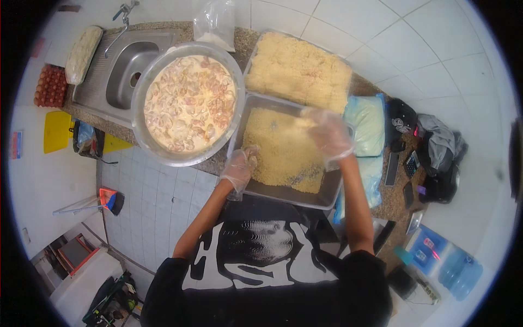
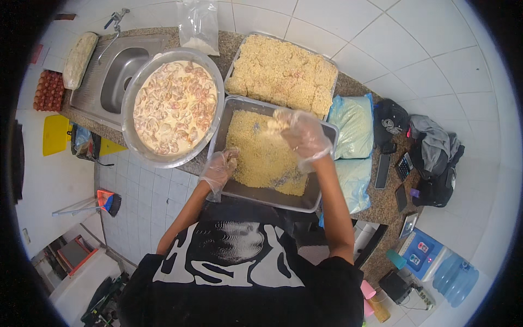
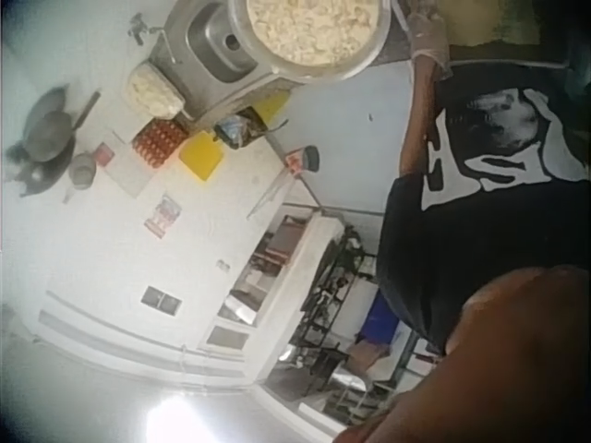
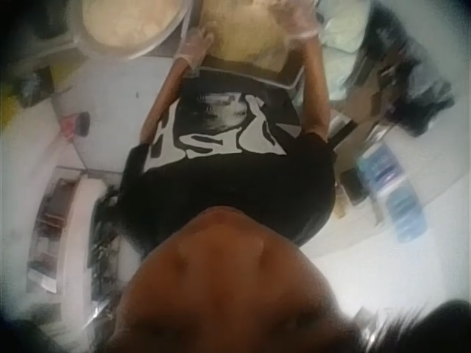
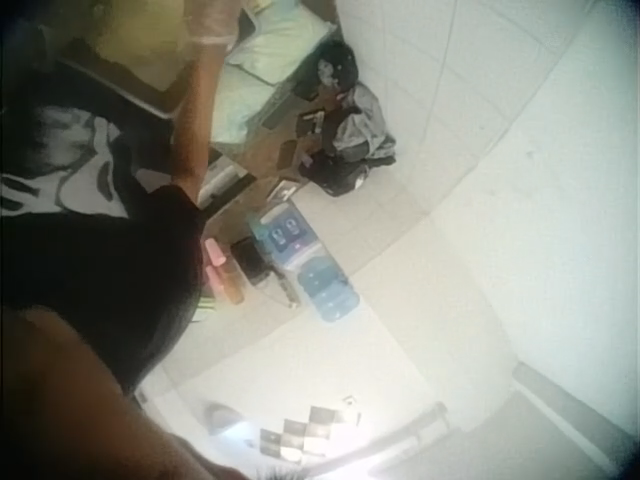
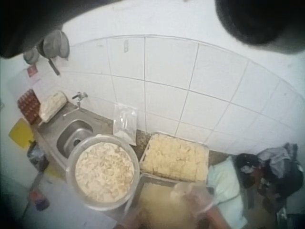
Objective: Breading pieces of meat by dipping them in a batter and then coating them with breadcrumbs.
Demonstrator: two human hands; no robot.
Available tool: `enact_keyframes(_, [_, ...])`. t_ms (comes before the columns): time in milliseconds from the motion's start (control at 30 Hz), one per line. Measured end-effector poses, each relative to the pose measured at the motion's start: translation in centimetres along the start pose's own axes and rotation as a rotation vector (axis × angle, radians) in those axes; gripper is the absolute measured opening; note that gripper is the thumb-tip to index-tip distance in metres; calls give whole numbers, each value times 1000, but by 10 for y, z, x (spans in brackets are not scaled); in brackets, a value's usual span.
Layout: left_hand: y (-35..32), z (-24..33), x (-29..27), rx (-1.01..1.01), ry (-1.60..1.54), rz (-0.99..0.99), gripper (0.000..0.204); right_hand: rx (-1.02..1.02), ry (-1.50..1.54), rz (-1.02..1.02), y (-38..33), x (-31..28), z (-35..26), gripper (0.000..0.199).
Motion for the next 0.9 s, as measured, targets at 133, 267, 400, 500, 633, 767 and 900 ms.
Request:
enact_keyframes(133, [-3,-4,-2,-2,-32,10,32,239,-502,-255,81,-28,-89,38])
enact_keyframes(267, [-3,3,-4,-87,-49,-15,33,-247,-494,-268,178,-19,-67,49])
enact_keyframes(400, [0,-3,2,-30,-75,-7,36,-59,-415,-296,307,9,23,49])
enact_keyframes(500, [0,1,-7,-128,33,-21,31,192,-306,-225,343,26,66,53])
enact_keyframes(633, [-1,-1,-12,-202,70,-81,34,421,-338,-305,338,31,57,56])
enact_keyframes(767, [-3,2,-10,-133,38,-63,36,207,-530,-174,339,34,54,53])
enact_keyframes(900, [8,7,-13,-166,128,-165,37,191,-844,-5,337,31,62,39])
Point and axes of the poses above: each hand's wrist, its own y-axis towards the middle knuckle, its own x-axis out of the palm, z = x × y, the point moved 7 cm from there along y, towards the middle knuckle, and after that the axes turned 8 degrees about x, right-handed, at the moved point
